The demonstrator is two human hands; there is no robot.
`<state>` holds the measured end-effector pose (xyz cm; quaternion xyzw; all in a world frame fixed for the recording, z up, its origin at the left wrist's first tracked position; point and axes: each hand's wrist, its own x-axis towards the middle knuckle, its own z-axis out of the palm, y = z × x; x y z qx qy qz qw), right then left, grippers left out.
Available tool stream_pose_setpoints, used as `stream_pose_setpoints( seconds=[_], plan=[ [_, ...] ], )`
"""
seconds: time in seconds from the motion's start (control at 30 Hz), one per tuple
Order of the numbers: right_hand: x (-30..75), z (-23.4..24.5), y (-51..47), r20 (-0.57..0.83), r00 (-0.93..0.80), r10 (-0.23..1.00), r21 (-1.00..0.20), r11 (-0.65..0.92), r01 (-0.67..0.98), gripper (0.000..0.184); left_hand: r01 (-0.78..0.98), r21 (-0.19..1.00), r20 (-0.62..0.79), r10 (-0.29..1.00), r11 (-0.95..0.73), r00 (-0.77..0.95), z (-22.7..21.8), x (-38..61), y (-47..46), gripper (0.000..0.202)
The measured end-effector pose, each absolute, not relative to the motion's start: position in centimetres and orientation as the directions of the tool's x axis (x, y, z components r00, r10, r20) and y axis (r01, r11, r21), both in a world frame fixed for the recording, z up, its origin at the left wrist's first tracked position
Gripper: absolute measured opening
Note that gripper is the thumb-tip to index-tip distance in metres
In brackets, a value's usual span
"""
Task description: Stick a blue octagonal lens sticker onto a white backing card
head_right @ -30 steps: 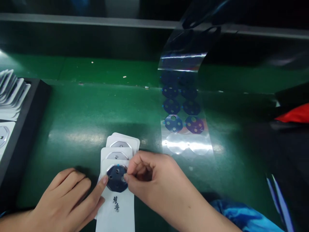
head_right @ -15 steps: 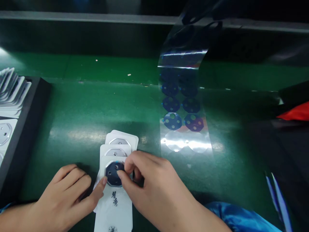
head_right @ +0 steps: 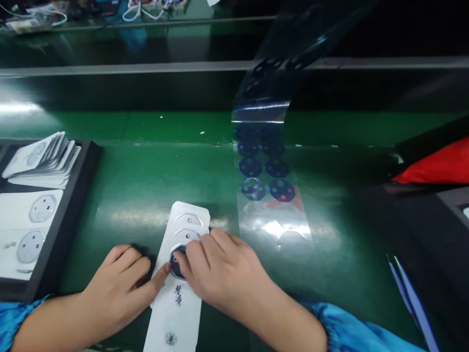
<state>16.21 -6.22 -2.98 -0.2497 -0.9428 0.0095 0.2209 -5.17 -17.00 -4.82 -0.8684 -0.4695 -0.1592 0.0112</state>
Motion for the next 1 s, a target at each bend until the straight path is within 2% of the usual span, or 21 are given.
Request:
stream_pose_setpoints(
  seconds=[0.07,0.13,0.2,0.27,0.33,0.43,0.6,0.8,1.0],
  plan=[
    [16.5,-3.5,-5.4,0.438,-0.732,0.522,-0.172,0.848,0.501,0.038,0.817,0.119,0.3,0.805,-0.564,0.512,-4.8,-5.2,-17.0,0.027],
    [16.8,-4.2,-4.7,0.428,-0.673,0.603,-0.292,0.797,0.529,0.041,0.812,0.125,0.304,0.801,-0.57,0.516,-4.6,-5.3,-16.9,0.023],
    [16.8,-5.0,-4.4,0.375,-0.645,0.665,-0.406,0.744,0.531,0.035,0.806,0.161,0.304,0.806,-0.57,0.509,-4.4,-5.3,-16.9,0.021],
    [16.7,-5.6,-4.3,0.327,-0.666,0.671,-0.45,0.73,0.515,0.022,0.804,0.212,0.291,0.821,-0.555,0.49,-4.2,-5.3,-16.8,0.027],
    [16.5,-5.9,-4.4,0.301,-0.695,0.652,-0.447,0.741,0.502,0.018,0.815,0.225,0.249,0.84,-0.534,0.481,-4.1,-5.2,-16.8,0.04],
    [16.2,-6.1,-4.6,0.293,-0.714,0.635,-0.422,0.756,0.5,0.02,0.831,0.15,0.189,0.841,-0.535,0.507,-4.1,-5.2,-16.9,0.051],
    [15.8,-5.8,-4.7,0.235,-0.765,0.599,-0.358,0.785,0.505,0.019,0.789,0.068,0.196,0.783,-0.611,0.59,-4.4,-5.2,-17.0,0.055],
    [15.5,-5.6,-5.0,0.259,-0.772,0.581,-0.3,0.808,0.508,0.016,0.791,0.002,0.187,0.778,-0.611,0.6,-4.1,-5.1,-17.2,0.054],
    [15.3,-4.9,-5.3,0.215,-0.775,0.594,-0.273,0.799,0.536,0.014,0.768,-0.02,0.179,0.753,-0.641,0.633,-3.9,-4.9,-17.7,0.049]
  ],
)
